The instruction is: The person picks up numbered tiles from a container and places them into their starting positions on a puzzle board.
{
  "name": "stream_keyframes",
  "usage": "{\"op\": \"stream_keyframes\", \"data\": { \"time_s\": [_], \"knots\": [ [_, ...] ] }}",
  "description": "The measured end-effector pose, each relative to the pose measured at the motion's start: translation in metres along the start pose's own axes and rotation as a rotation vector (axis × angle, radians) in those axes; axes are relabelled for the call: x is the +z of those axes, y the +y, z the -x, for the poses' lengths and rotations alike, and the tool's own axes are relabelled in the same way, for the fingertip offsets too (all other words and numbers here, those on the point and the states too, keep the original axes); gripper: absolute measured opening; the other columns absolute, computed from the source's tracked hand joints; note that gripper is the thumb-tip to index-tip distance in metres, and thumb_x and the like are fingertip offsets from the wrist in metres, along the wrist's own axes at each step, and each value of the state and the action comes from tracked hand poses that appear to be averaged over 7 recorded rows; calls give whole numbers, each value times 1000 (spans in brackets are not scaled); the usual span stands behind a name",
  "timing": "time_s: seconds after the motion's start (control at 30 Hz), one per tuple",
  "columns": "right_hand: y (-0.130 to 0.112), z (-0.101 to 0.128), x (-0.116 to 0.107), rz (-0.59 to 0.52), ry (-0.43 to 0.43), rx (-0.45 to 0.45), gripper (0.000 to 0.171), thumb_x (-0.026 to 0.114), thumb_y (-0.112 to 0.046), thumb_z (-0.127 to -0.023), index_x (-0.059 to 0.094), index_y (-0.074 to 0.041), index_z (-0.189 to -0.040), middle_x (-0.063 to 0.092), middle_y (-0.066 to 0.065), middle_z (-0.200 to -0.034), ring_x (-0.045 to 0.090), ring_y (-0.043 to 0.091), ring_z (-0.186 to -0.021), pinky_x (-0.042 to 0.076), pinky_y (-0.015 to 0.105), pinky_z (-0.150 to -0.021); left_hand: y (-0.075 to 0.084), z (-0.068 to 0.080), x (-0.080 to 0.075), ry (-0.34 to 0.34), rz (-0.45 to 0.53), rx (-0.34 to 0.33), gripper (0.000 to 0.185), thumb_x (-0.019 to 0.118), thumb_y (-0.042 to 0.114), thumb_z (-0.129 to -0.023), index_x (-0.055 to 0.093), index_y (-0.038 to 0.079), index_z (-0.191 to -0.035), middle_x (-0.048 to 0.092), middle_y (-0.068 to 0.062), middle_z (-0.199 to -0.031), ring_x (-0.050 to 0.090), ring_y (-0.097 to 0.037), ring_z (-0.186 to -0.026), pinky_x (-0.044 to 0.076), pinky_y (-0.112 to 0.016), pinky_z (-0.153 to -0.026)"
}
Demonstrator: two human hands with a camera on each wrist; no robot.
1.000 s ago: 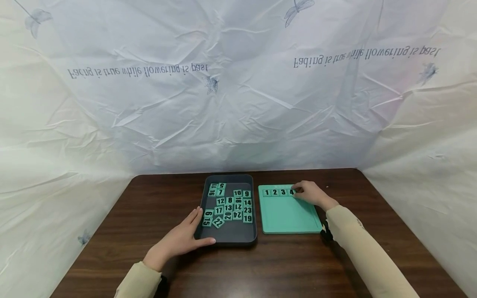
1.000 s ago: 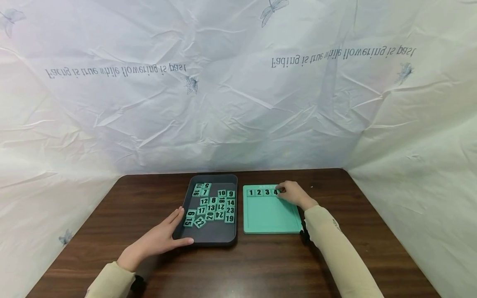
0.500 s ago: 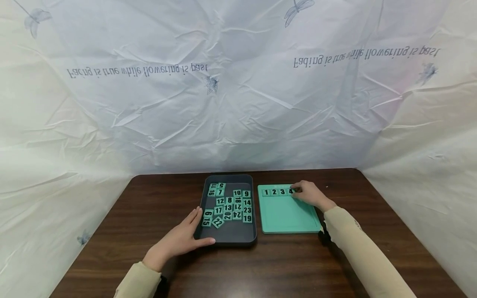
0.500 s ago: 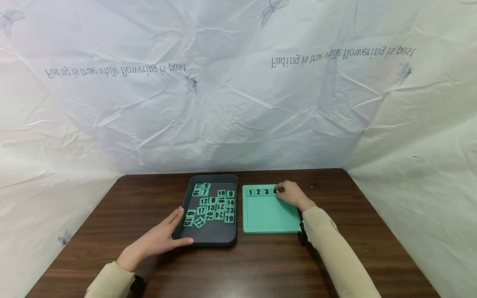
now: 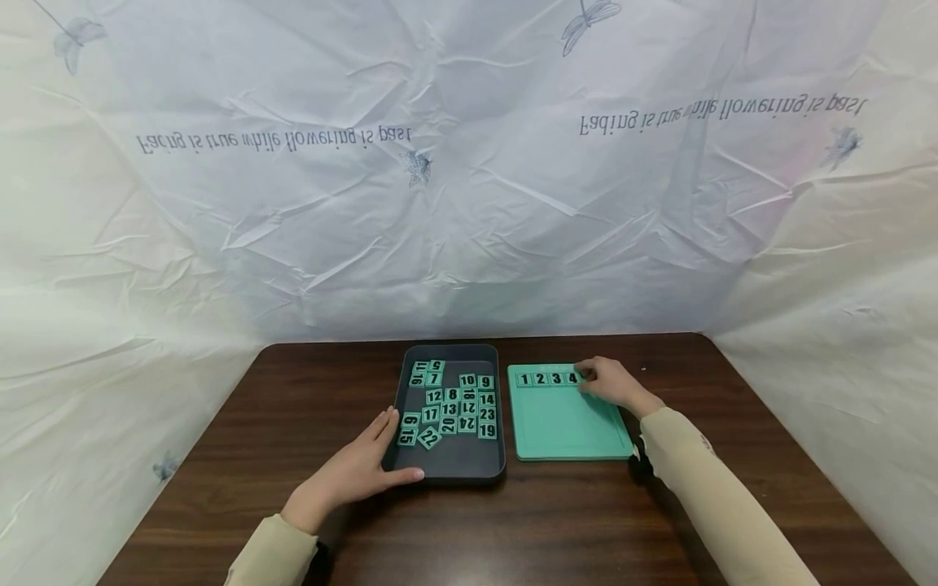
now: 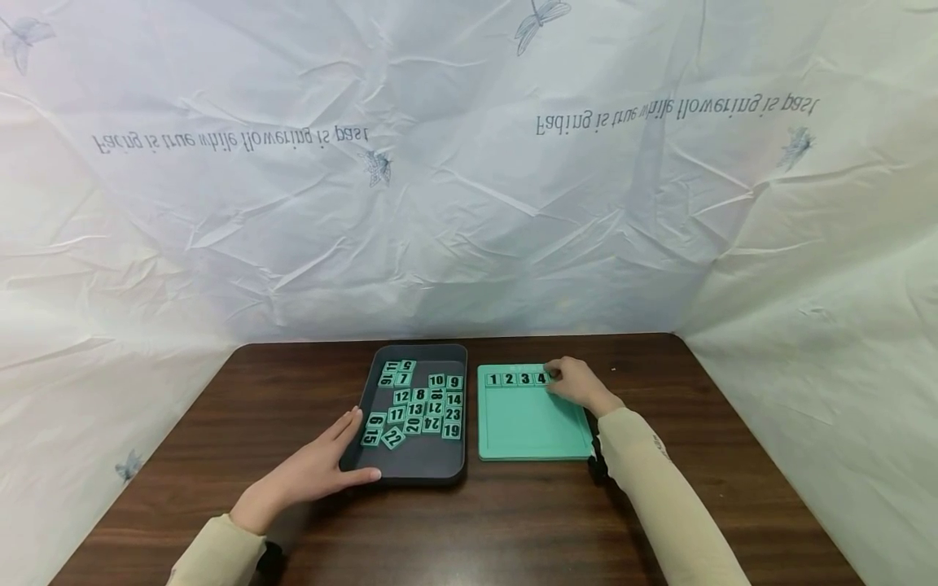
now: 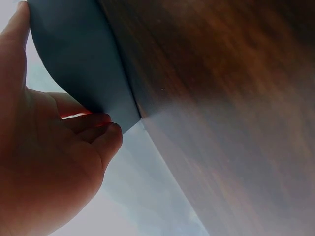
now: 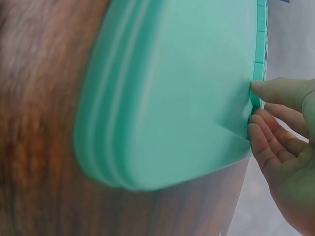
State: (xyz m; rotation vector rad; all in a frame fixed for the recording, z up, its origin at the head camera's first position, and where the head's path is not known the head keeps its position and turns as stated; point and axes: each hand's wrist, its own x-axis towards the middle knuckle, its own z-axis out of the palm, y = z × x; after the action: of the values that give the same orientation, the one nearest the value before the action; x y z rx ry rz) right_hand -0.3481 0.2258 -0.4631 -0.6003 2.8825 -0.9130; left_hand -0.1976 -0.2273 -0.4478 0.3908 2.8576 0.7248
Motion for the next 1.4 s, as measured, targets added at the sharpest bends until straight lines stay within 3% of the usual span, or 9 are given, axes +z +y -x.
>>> {"op": "stream_keyframes", "data": {
  "time_s": [0.27,0.53,0.87,1.1,1.4],
  "knots": [
    [0,-1,-5,-15,-15,20,45,67,-4,-94,56,12,-135,63,20,-112,58,28,-93,49,41,-73,-1,-3,1,-3,-4,-2,119,67,76,-79,18,5,-161,14,-15,-167,23,-33,-151,36,-54,-111],
    [-2,-5,-6,-60,-14,14,47,56,5,-94,50,11,-140,60,19,-111,49,26,-85,40,37,-67,-1,-1,-6,4,-11,-9,119,68,75,-79,18,4,-161,13,-16,-167,23,-34,-151,34,-55,-112],
    [1,-2,-10,-67,-33,31,47,53,6,-93,51,11,-140,61,19,-111,53,25,-86,41,36,-66,-1,-2,0,-5,-13,-15,120,67,76,-78,19,5,-161,14,-15,-167,24,-33,-150,36,-54,-111],
    [-5,-10,-27,-43,-18,28,46,51,3,-97,49,10,-142,59,25,-124,58,32,-105,48,39,-73,-1,-1,1,-2,-17,-9,120,67,76,-79,19,4,-161,15,-16,-167,24,-33,-151,35,-54,-112],
    [-20,-20,-37,-67,-14,-4,45,54,2,-99,48,8,-144,56,30,-130,57,39,-112,52,48,-87,-1,-1,1,1,-25,-3,119,67,77,-79,19,4,-161,15,-15,-167,23,-32,-151,35,-53,-112]
  ]
}}
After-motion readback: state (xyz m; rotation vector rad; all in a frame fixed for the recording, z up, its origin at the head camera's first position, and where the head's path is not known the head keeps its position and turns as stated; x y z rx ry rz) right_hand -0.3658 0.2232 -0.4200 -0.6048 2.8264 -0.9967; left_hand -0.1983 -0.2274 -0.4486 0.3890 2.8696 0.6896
